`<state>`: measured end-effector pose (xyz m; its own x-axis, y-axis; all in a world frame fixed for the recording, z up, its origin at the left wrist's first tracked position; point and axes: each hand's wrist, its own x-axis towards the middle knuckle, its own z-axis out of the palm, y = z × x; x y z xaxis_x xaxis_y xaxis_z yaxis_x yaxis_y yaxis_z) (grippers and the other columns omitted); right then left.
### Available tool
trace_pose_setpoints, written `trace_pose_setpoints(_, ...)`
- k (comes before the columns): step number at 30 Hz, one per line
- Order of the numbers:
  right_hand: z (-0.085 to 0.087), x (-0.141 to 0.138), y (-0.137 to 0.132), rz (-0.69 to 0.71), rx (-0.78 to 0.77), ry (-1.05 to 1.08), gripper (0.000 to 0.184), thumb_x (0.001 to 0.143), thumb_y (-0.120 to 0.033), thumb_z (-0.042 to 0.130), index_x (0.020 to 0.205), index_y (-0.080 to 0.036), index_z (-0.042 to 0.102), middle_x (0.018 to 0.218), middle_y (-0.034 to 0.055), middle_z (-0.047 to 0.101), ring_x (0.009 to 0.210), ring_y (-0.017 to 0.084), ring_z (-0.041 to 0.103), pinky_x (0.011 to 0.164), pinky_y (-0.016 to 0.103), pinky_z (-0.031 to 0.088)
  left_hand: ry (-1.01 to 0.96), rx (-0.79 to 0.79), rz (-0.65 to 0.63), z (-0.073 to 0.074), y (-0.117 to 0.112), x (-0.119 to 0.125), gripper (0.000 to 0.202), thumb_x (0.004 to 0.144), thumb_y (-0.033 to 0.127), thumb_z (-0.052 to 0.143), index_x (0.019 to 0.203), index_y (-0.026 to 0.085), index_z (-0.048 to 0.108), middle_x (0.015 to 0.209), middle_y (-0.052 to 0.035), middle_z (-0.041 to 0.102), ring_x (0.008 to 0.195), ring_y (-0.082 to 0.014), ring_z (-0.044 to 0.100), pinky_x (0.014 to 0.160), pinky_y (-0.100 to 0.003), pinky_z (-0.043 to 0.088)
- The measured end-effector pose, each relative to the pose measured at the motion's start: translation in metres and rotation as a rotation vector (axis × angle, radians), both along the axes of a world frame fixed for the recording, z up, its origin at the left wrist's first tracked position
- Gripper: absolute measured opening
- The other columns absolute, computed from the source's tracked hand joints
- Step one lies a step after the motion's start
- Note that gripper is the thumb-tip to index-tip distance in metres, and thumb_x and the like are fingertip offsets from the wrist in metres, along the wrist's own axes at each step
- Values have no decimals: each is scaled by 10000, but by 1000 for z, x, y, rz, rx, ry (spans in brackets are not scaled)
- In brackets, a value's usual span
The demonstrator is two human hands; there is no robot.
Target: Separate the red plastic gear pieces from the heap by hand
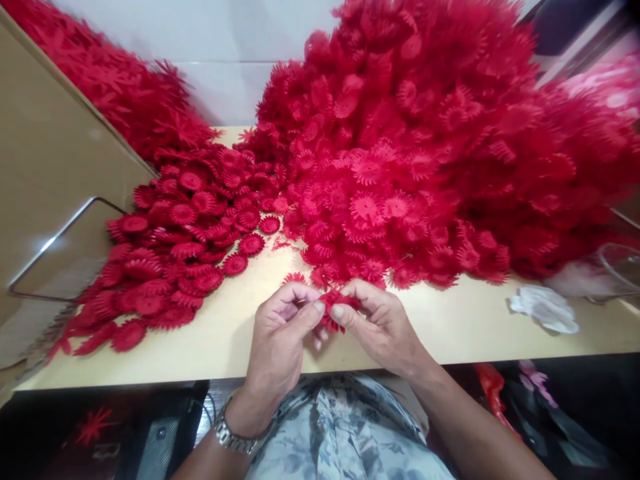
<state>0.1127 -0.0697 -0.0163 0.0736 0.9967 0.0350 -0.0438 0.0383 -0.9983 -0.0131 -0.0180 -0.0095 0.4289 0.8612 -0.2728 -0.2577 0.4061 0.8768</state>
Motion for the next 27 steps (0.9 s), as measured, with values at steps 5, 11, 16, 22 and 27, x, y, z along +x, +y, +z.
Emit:
trace_pose_setpoints(5,-1,-7,3,-38,-6,-143,253,886,-288,445,677,-167,521,617,-2,576,587,110,544,569,236,418,-88,-8,72,1,-5,4,82,679,159,661,648,146,587,704,24,573,478,-49,494,406,-154,370)
trace_pose_setpoints(11,1,2,0,-75,-36,-182,252,875,-289,458,653,-175,486,595,-32,480,558,82,443,526,204,347,-117,-3,230,4,14,-8,97,691,136,597,681,173,508,606,31,573,430,-74,495,390,-169,347)
trace_pose_setpoints(16,1,9,1,-42,-64,-89,123,861,-286,479,796,-183,496,671,-25,489,610,94,460,563,213,368,-22,119,223,9,24,-7,169,672,84,580,760,209,509,572,62,551,390,-82,491,362,-175,313)
trace_pose_setpoints(22,-2,9,4,-102,-55,-154,199,835,-323,524,708,-170,522,619,-25,496,574,94,457,542,217,357,150,305,177,-2,15,-5,166,717,53,520,654,174,613,561,42,527,440,-59,456,409,-182,303)
trace_pose_setpoints(27,-4,7,3,-120,-44,-264,333,836,-404,513,601,-174,459,538,-47,421,511,76,381,490,210,296,148,285,-29,-5,8,-11,136,802,148,507,767,210,623,606,38,525,513,-72,456,462,-186,331)
